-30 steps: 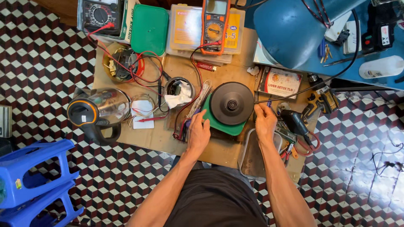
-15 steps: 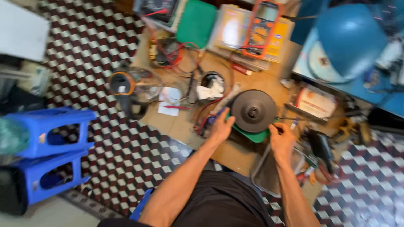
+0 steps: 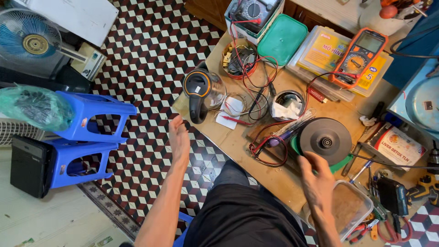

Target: The person uses a cordless drill to remove screws from the handle of a stainless steel electric kettle, then disassembles the kettle by removing the lid and base. They place the kettle on its base, plug it into a power strip, and test it by pressing the switch. The person then unplugs the kettle and opens the lid to inspect the interior.

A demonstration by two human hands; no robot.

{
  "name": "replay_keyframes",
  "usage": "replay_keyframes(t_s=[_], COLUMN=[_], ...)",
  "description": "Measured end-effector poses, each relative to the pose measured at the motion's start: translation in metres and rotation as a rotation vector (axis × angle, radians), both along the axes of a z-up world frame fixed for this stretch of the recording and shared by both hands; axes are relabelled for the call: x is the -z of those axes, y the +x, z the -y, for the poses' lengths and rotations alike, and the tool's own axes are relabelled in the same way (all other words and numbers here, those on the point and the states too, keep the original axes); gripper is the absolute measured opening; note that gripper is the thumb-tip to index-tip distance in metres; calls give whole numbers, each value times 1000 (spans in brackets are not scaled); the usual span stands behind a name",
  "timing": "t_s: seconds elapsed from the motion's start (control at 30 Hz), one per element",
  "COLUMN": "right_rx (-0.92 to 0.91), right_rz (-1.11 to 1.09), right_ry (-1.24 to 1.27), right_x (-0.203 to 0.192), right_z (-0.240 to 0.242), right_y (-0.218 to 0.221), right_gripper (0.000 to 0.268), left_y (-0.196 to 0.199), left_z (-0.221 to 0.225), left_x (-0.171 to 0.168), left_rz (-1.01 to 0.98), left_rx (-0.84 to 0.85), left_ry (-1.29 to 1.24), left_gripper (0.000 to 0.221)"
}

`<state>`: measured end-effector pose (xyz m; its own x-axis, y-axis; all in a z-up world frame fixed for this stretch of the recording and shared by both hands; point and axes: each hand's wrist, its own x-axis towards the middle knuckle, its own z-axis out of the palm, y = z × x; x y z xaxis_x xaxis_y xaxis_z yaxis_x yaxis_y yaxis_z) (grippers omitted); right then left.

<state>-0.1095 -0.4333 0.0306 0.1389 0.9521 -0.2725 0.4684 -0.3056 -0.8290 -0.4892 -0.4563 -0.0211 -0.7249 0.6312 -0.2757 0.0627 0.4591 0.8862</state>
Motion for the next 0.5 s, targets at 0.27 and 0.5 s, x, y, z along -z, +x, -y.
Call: replay_keyframes(t_s=[0.27, 0.5], right_rx=[-448, -224], right_rz=[-102, 117], right_ry=[-286, -101], right_x=[25, 87], right_z=[-53, -66], right_y=[-278, -357], right_gripper=[92, 49], left_y=[-39, -44], left_z=[27, 77], left_x=[88, 58], left_rz=[178, 387], left_rx=[282, 176], left_ry=[-41, -274], left_gripper=[57, 63])
